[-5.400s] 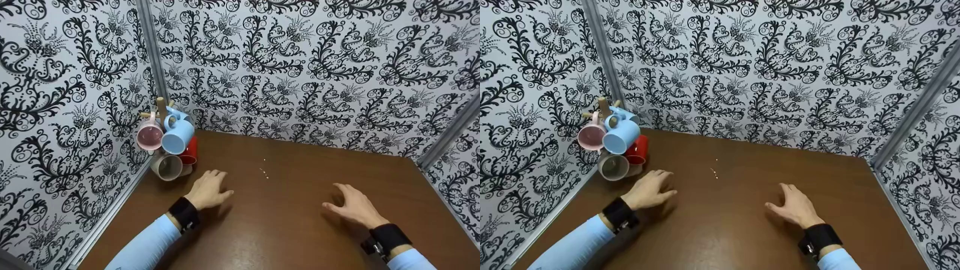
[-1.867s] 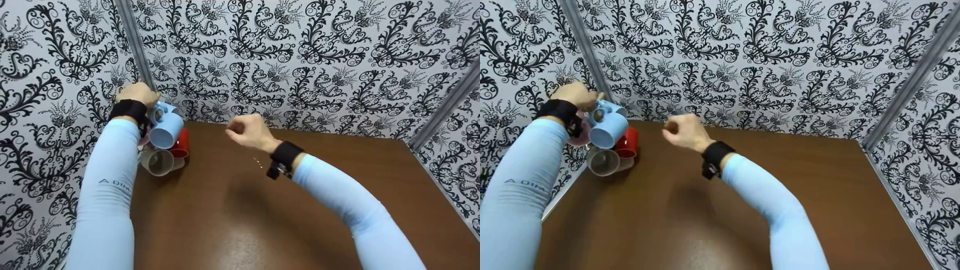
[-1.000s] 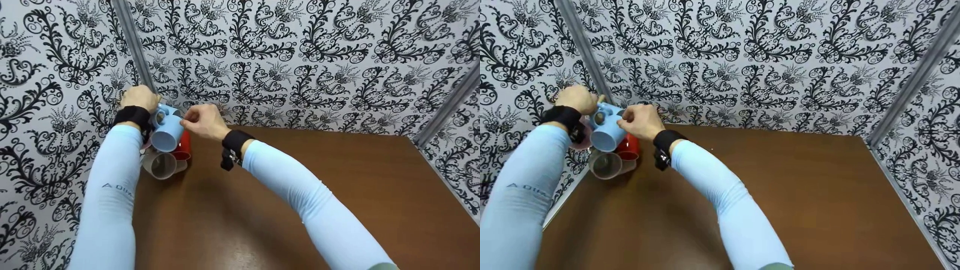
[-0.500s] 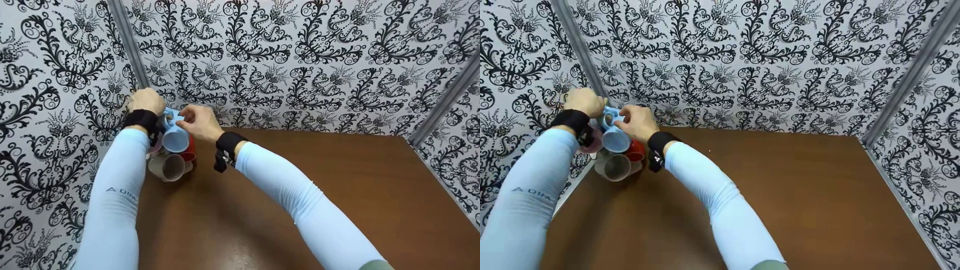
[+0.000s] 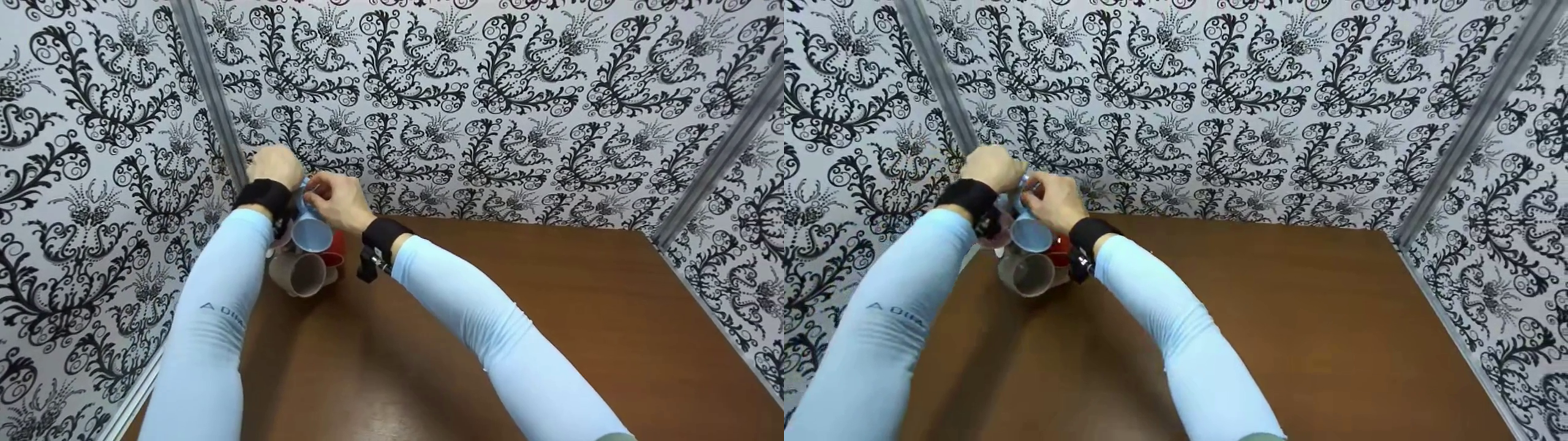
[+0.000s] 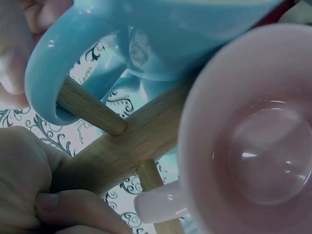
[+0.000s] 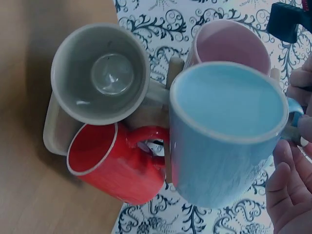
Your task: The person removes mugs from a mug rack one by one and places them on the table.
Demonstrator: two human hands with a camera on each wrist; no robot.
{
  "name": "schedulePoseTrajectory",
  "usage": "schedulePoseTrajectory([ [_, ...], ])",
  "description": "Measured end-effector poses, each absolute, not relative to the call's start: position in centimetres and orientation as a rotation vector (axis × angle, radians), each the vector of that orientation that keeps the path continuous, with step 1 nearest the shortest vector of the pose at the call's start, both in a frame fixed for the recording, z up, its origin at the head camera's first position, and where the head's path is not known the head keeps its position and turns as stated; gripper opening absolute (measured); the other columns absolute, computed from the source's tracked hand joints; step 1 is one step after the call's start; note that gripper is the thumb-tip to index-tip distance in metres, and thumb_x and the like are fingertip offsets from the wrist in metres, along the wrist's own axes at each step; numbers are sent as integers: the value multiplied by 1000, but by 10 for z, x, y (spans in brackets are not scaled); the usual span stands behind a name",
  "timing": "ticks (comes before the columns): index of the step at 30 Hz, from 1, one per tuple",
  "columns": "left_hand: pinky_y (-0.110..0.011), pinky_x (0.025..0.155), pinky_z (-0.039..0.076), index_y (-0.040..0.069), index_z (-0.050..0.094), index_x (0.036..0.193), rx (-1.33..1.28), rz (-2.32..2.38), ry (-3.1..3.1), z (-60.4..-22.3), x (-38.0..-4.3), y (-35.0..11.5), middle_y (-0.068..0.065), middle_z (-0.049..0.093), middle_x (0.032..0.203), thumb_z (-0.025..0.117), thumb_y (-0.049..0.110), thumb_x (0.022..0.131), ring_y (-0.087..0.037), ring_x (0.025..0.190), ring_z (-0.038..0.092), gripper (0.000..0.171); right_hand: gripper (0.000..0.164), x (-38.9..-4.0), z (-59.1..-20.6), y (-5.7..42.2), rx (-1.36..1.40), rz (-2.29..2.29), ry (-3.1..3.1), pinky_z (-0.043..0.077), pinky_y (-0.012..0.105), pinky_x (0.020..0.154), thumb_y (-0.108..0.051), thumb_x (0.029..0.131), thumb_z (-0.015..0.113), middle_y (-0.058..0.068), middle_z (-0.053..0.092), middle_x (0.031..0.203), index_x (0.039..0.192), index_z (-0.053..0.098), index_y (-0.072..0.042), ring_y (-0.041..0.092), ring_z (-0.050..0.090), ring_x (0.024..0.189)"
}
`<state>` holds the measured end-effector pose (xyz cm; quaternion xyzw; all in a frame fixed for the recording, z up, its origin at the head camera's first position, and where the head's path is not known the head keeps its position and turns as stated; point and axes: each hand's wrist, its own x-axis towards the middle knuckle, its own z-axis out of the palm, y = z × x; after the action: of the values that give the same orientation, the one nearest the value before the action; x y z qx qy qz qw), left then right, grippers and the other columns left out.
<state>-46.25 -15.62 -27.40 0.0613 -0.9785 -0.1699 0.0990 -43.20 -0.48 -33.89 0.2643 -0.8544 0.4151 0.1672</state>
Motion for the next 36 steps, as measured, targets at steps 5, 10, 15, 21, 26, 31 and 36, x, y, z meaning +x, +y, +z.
schedulePoseTrajectory([
  [5,-57,94,56,-4,71,115,163,-475,-2896,-273,-466,-140,-31,67,126,54,20,99,-46,113,66,33,14,-433,-339,9,782,1030,-2423,55,20,75,-19,96,77,1,80,95,108,75,-12,10,72,80],
  [10,-56,97,54,-3,72,112,145,-520,-2899,-274,-469,-128,-30,67,126,57,17,98,-45,111,66,28,18,-435,-340,21,821,901,-2427,55,21,76,-16,95,76,5,79,99,111,73,-9,16,72,83],
  [15,-57,97,55,-5,71,117,105,-527,-2870,-274,-469,-113,-31,67,128,55,18,97,-46,115,66,34,13,-435,-342,33,819,850,-2373,57,28,79,-12,93,76,4,81,99,106,74,-7,18,74,86],
  [21,-58,99,54,-3,71,123,102,-466,-2863,-273,-467,-101,-29,66,133,55,22,99,-47,119,64,39,14,-434,-344,45,850,846,-2345,58,32,85,-9,94,74,8,81,104,108,73,-5,23,76,92],
  [26,-56,98,55,-3,71,119,80,-475,-2884,-273,-463,-93,-29,68,127,58,20,97,-45,114,67,35,15,-433,-344,56,826,827,-2366,59,31,86,-7,94,75,8,80,106,109,74,-6,22,77,94],
  [31,-53,95,57,-2,72,119,55,-467,-2881,-272,-463,-81,-27,69,126,59,21,97,-42,112,68,34,14,-432,-341,70,860,836,-2380,60,30,85,-6,94,74,9,80,105,108,74,-6,23,77,93],
  [36,-51,94,57,1,72,121,59,-454,-2905,-270,-464,-66,-24,69,127,60,23,97,-40,113,68,35,14,-431,-339,86,843,859,-2393,61,31,84,-6,94,74,10,80,106,108,74,-5,23,77,93],
])
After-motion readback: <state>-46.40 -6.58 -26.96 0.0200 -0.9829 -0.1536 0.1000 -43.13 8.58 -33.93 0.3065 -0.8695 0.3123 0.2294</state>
